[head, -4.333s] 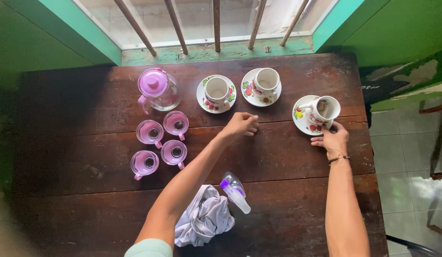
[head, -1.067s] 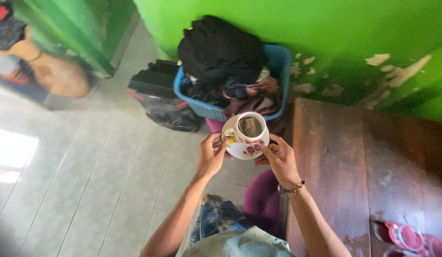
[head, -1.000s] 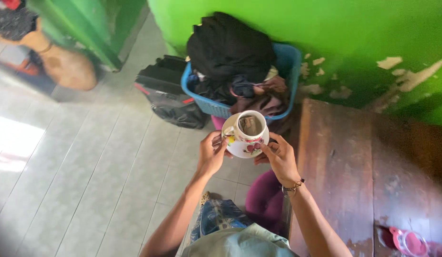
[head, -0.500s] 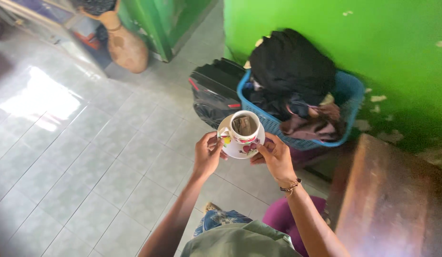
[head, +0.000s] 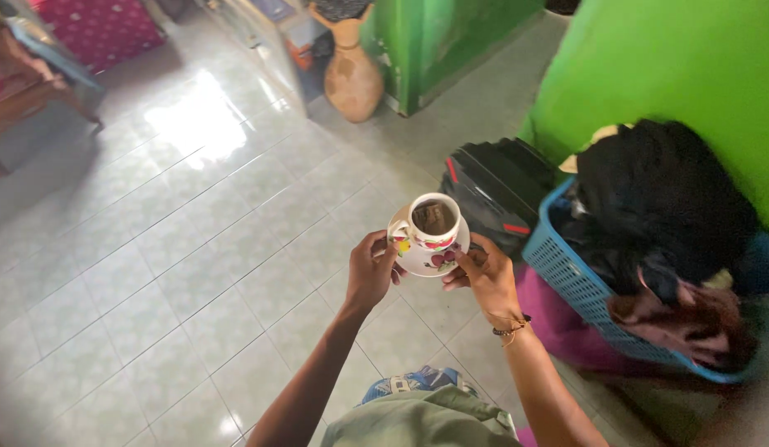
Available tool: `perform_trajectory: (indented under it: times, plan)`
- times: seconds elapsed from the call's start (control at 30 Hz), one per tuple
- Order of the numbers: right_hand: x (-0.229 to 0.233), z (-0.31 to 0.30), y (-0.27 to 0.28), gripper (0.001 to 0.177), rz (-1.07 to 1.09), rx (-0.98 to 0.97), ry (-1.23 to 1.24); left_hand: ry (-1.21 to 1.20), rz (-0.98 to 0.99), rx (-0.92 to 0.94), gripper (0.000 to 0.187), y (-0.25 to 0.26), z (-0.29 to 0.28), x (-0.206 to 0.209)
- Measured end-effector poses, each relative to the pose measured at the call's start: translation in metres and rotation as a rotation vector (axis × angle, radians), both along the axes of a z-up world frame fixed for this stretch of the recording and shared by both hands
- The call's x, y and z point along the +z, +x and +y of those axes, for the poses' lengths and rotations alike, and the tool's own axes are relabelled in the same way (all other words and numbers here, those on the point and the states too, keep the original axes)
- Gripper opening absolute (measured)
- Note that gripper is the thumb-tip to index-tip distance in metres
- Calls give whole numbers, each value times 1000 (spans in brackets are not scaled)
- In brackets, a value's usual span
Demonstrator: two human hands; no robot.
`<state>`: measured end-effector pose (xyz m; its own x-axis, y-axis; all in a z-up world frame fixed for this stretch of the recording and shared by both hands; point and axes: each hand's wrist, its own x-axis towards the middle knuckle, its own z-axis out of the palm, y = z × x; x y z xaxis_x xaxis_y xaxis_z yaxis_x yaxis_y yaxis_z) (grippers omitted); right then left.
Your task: Move a teapot and various teacups from a wooden table into a display cabinet.
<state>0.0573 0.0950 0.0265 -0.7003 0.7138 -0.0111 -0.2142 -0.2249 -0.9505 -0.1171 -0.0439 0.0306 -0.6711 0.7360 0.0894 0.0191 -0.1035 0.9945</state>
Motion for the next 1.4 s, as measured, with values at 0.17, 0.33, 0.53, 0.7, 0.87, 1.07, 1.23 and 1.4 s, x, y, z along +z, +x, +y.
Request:
perform_trajectory:
  times: [0.17, 0.33, 0.53, 0.7, 0.87, 1.07, 1.23, 1.4]
  plan:
    - [11, 4, -74, 45, -27, 118, 30, -10, -28, 173, 30, -48, -13, 12]
    - [20, 22, -149, 49, -13, 210, -33, -20, -11, 338, 30, -98, -14, 26]
    - [46, 63, -242, 48, 25, 411, 73, 43, -26, 442, 31, -168, 5, 49]
    - [86, 103, -309, 50, -127, 466, 147, 14, -54, 527, 50, -209, 38, 89]
    - [93, 125, -376, 50, -119, 582, 185, 25, 13, 578, 44, -256, 55, 81]
    - [105, 128, -463, 49, -174, 646, 165, 11, -47, 687, 38, -328, 60, 86]
    - [115, 117, -549, 49, -172, 657, 155, 5, -106, 728, 35, -411, 47, 93]
    - [133, 100, -643, 49, -168, 674, 160, 34, -47, 684, 34, -508, 30, 104]
